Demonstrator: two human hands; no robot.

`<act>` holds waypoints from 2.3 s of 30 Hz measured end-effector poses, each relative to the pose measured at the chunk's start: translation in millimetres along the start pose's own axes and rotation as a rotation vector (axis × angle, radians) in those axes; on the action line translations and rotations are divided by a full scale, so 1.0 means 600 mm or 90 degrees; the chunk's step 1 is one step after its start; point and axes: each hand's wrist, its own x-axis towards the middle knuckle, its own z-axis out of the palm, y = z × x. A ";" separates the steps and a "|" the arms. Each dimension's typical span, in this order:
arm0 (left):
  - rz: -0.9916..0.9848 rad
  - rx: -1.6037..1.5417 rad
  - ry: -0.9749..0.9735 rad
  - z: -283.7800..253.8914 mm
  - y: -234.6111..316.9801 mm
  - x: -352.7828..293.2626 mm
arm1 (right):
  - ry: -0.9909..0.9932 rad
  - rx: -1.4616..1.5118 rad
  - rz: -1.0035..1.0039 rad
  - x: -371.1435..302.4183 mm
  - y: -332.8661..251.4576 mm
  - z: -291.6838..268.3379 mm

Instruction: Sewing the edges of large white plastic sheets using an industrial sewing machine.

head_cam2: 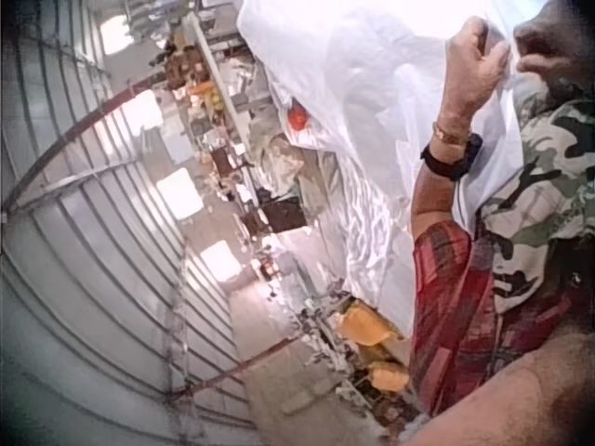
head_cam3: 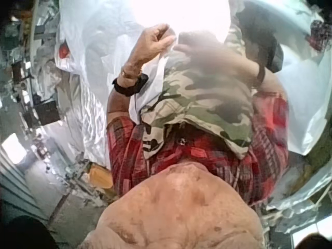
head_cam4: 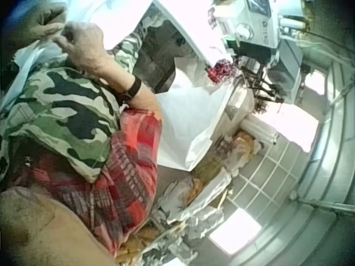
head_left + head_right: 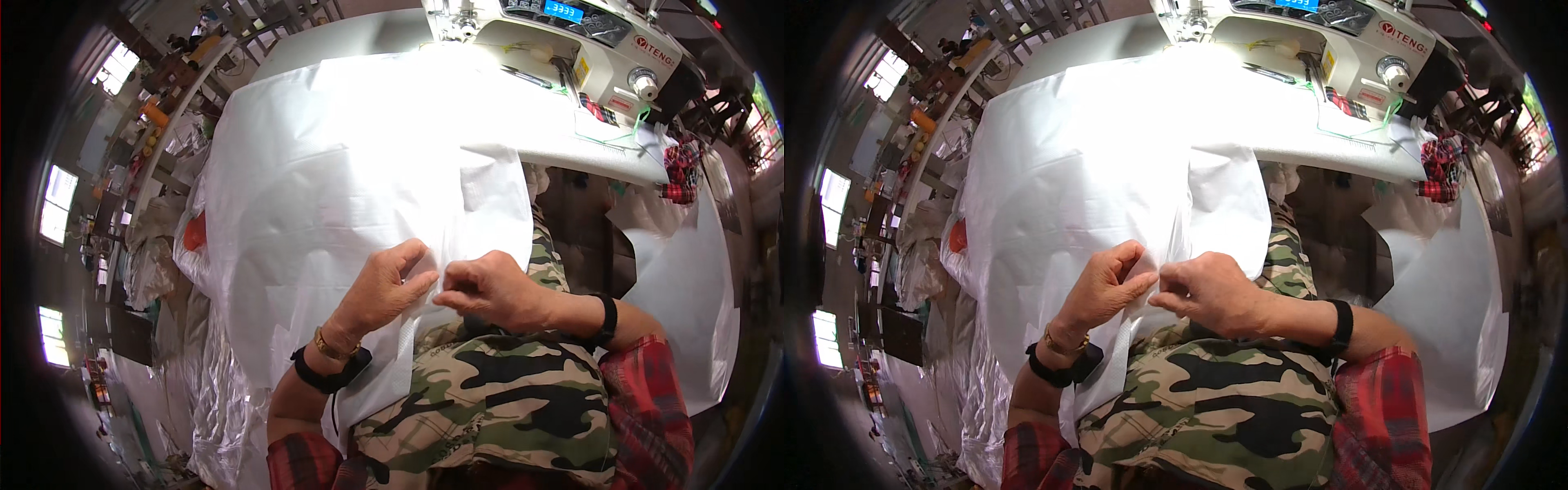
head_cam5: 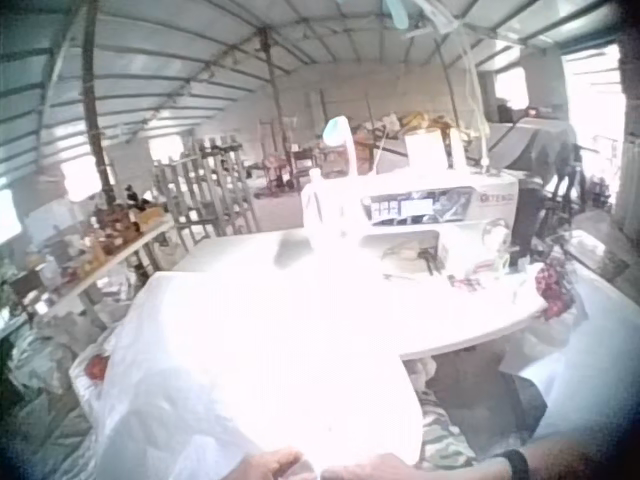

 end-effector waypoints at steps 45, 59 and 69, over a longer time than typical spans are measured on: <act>0.007 -0.174 0.131 0.014 0.013 0.001 | 0.327 -0.296 -0.157 0.054 0.127 -0.041; 0.066 -0.010 0.105 0.025 0.026 0.014 | 0.215 0.054 0.079 -0.033 0.050 -0.036; 0.106 0.001 0.088 0.038 0.003 0.020 | 0.012 -0.141 -0.125 -0.018 0.005 0.011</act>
